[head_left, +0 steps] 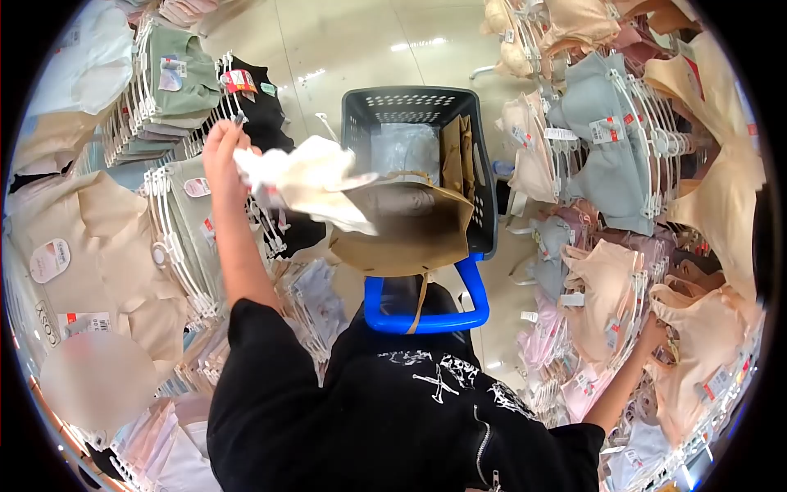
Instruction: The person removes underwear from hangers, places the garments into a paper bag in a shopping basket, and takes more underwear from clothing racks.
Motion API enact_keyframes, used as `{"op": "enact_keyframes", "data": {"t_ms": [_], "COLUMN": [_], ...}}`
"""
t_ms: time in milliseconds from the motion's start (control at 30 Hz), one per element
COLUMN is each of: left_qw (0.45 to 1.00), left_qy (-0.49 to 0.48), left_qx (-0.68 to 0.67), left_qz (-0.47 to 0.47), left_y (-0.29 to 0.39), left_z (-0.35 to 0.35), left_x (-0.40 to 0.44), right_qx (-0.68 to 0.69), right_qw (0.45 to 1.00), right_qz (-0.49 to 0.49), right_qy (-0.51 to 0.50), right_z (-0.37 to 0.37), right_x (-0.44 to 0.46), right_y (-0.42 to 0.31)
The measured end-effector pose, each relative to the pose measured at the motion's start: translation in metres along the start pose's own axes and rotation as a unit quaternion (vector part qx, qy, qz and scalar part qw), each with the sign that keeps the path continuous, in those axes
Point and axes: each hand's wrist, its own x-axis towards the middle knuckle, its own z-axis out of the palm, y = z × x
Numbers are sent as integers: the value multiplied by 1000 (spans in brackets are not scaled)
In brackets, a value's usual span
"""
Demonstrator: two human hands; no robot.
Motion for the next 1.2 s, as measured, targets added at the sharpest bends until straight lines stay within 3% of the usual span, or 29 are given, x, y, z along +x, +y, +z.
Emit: {"op": "enact_keyframes", "data": {"t_ms": [33,100,133,167,200,233,300,367,433,467,567,667,767,900,1033,1200], "left_qw": [995,957,919,858,875,856,806,772,706,708,794,827,745,735,746,795], "left_qy": [44,63,59,62,26,-36,-73,-50,-51,-57,-18,4,-37,-38,-41,26], "left_qx": [91,284,390,509,484,514,580,624,680,667,548,511,615,636,621,582], "left_qz": [20,18,3,45,9,33,-90,-109,-189,-226,-261,-234,-256,-232,-236,-171], "left_y": [-10,-28,-42,-67,-86,-139,-201,-259,-303,-318,-371,-370,-381,-372,-358,-351], "left_z": [-6,-10,-11,-13,-9,-36,-40,-47,-52,-54,-74,-68,-83,-78,-77,-85], "left_x": [15,35,44,53,56,73,76,70,78,82,97,96,102,92,85,67], "right_qx": [-13,20,41,62,46,61,89,126,153,158,144,152,174,165,171,184], "right_qw": [1000,999,997,993,997,996,991,985,976,973,964,958,960,960,957,952], "right_qz": [-4,-5,-5,-6,31,52,96,118,147,165,222,238,219,224,231,240], "right_qy": [-23,32,68,102,57,41,8,-24,-55,-40,2,-46,6,-24,-42,-40], "right_z": [-2,-2,-6,-11,-13,-23,-43,-44,-42,-35,-16,-15,-14,-18,-17,-17], "right_x": [-1,-7,-16,-21,-20,-26,-40,-33,-32,-29,-13,2,-3,1,2,-1], "right_y": [0,-3,-14,-26,-24,-43,-81,-81,-70,-56,-14,12,13,14,15,5]}}
